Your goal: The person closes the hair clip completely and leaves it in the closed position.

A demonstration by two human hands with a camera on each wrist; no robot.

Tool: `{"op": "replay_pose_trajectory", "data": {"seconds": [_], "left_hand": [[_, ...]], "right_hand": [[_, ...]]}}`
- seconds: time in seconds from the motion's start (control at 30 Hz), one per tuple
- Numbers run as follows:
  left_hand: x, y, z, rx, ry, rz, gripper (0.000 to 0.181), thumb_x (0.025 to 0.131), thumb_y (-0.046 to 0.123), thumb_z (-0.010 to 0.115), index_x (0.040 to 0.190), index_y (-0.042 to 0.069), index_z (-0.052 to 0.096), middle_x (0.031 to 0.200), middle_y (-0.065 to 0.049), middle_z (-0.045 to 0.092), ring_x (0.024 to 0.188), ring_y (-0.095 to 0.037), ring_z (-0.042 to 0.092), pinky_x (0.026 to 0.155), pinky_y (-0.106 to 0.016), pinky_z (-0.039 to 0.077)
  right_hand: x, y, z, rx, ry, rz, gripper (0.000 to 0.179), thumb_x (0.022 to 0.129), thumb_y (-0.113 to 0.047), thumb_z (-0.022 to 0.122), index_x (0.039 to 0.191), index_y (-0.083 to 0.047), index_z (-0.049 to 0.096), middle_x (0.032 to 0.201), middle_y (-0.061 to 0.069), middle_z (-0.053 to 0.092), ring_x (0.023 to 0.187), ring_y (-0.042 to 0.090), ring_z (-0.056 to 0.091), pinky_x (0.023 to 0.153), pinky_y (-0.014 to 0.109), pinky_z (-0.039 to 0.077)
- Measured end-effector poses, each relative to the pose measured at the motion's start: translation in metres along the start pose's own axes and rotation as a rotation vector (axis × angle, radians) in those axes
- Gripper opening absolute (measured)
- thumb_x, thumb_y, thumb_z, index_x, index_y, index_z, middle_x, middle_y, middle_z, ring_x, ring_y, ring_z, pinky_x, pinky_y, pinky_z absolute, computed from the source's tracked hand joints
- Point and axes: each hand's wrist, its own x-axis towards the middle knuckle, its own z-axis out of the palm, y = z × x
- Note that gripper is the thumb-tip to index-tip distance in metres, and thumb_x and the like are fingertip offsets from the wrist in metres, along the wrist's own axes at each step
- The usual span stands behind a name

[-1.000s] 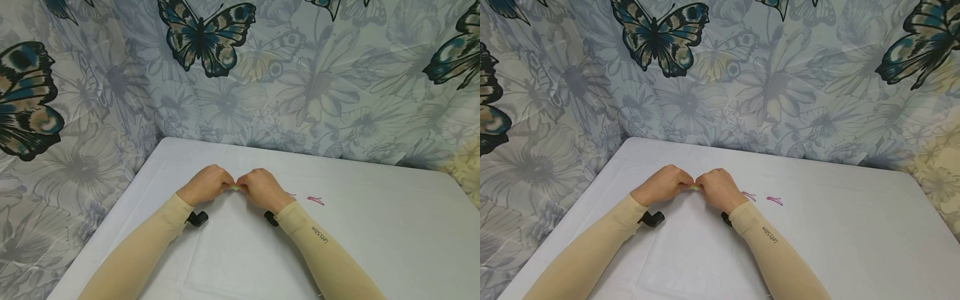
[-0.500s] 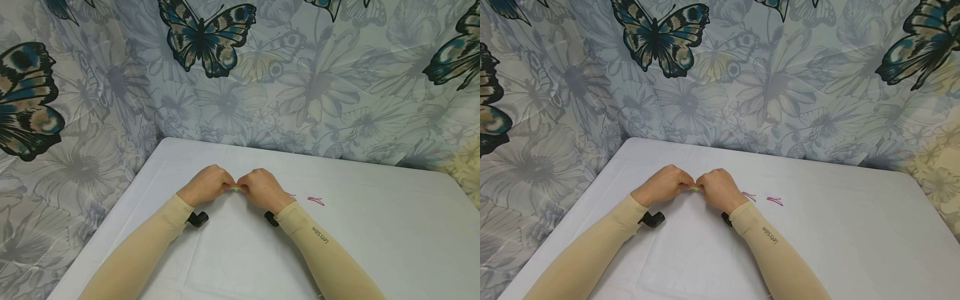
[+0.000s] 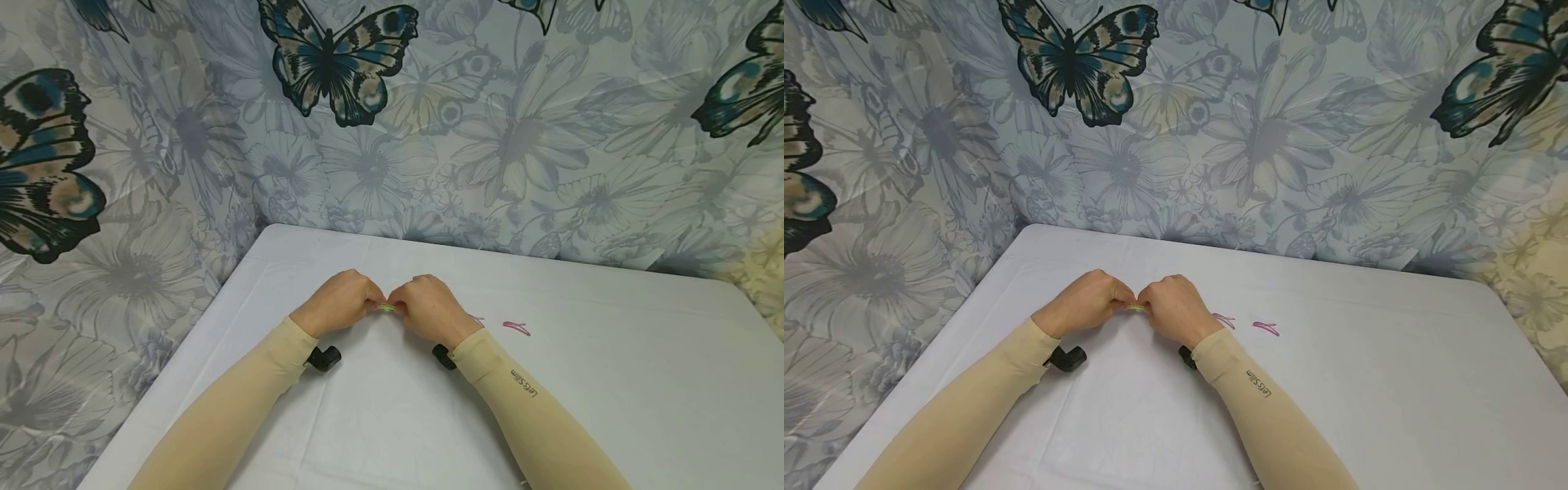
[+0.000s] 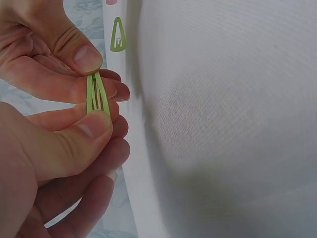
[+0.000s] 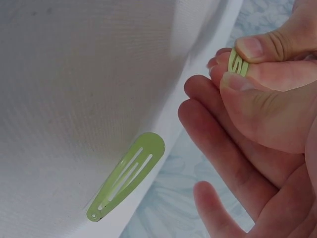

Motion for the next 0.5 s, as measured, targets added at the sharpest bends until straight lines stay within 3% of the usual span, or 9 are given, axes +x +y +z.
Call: {"op": "replay_pose_trajectory", "data": {"seconds": [0.3,0.5], "left_hand": [[0.0016,-0.0003,0.0009,-0.010,0.001,-0.019,0.022,0.091,-0.005,0.078,0.087,0.015,0.086,0.083,0.003,0.079,0.067,-0.007,0.051,0.065,-0.021,0.045],[0.0024,0.0006,0.0004,-0.033,-0.032,-0.084,0.018,0.094,0.002,0.080,0.098,0.017,0.089,0.096,0.003,0.084,0.071,-0.007,0.056,0.069,-0.022,0.049]], "right_hand": [[-0.0006,0.0015,-0.0015,-0.010,0.019,-0.006,0.029,0.087,0.009,0.073,0.096,-0.015,0.088,0.087,0.000,0.083,0.073,0.020,0.074,0.076,0.039,0.060],[-0.0011,0.0036,0.0009,-0.023,0.027,-0.007,0.025,0.089,0.007,0.075,0.095,-0.014,0.088,0.086,0.001,0.083,0.072,0.021,0.075,0.077,0.040,0.060]]}}
